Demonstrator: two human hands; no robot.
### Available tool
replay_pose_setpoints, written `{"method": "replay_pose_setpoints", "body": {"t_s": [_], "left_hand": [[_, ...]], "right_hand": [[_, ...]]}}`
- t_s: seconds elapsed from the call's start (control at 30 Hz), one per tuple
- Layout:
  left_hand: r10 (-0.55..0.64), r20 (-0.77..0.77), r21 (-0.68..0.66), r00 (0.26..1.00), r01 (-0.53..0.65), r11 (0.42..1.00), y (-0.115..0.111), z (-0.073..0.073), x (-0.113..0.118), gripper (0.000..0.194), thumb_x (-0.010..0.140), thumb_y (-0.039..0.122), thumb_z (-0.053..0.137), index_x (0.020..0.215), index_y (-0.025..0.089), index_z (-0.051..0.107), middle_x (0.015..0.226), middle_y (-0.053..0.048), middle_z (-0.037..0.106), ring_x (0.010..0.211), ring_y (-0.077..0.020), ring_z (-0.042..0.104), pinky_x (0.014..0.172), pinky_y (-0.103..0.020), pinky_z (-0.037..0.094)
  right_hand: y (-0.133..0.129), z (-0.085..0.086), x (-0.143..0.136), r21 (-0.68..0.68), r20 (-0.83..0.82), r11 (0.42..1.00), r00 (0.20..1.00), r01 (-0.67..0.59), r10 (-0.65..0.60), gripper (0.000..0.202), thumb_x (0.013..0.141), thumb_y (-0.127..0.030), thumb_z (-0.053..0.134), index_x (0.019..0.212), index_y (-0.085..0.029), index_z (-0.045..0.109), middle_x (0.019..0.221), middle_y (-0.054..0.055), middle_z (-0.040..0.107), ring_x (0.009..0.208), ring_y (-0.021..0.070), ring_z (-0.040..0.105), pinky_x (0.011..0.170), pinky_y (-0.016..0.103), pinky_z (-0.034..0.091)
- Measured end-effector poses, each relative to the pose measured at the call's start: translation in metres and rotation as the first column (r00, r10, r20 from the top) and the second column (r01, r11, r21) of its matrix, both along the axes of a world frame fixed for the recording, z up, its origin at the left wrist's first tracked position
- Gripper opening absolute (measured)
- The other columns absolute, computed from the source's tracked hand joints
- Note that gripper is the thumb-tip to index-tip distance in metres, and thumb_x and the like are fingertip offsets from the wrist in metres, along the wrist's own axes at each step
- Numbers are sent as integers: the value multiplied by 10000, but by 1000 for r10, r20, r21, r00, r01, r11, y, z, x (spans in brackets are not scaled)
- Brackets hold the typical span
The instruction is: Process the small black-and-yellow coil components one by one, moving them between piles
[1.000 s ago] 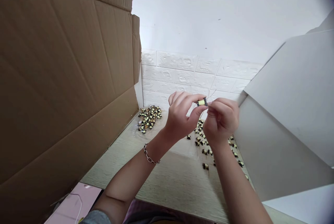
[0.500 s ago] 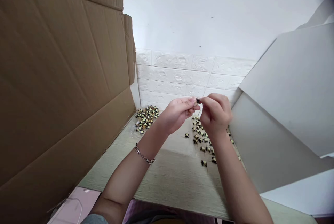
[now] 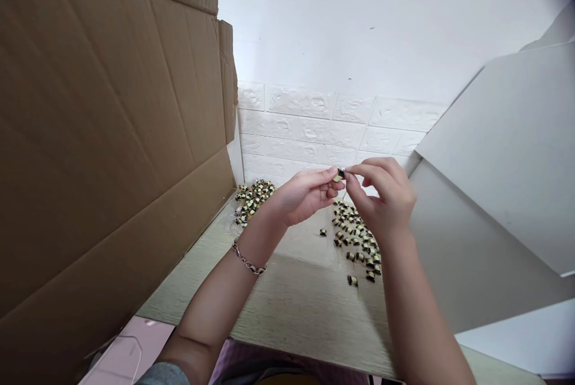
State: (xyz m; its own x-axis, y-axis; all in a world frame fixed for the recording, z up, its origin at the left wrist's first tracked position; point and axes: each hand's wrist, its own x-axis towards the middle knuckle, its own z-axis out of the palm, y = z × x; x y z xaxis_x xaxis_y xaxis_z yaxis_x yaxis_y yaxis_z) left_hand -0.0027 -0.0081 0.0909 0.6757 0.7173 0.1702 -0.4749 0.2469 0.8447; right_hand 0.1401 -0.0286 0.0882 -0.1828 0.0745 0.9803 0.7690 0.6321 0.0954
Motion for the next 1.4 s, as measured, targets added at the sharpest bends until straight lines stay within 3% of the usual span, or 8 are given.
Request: {"method": "replay_pose_setpoints", "body": {"t_s": [0.17,0.53,0.83,1.2,1.4], "left_hand": [[43,-67,91,997,-37,995,3,-2,0,181,742,304,565,735,124,567,685,11,541,626,-37,468,671,-207,345],[1,-35,5,999,-1,1000,5,-6,3,169,729,282,574,740,114,558,663,6,536,619,-38,475,626,-186,341],[-2,-42,-1,999,2,1000,7,-6,6,172,786,240,480,696,102,529,641,-1,503,617,-52,469,644,-207,349],[57,-32,105,998,-54,993,8,-9,9,174,769,245,502,685,97,541,669,-18,524,657,-74,479,685,-240,355],[49,-39,97,998,-45,994,8,-11,10,194,772,279,504,698,103,539,688,-20,525,679,-77,483,710,-246,358]], "right_hand": [[-8,5,4,-87,119,993,991,75,-64,102,723,-124,553,796,-195,563,735,2,598,686,96,544,587,205,441],[-13,5,2,-191,207,948,955,254,-214,62,777,-167,465,785,-195,519,744,-1,565,642,92,516,563,208,390],[-14,4,-1,-176,329,898,883,404,-333,108,810,-188,407,769,-188,507,758,5,554,666,95,506,567,219,352],[-13,3,-2,-183,328,908,894,376,-305,104,799,-174,426,767,-178,525,734,18,541,641,102,503,557,228,352],[-13,4,-1,-189,310,910,902,369,-302,94,795,-178,429,773,-184,521,732,17,548,641,105,512,556,230,361]]}}
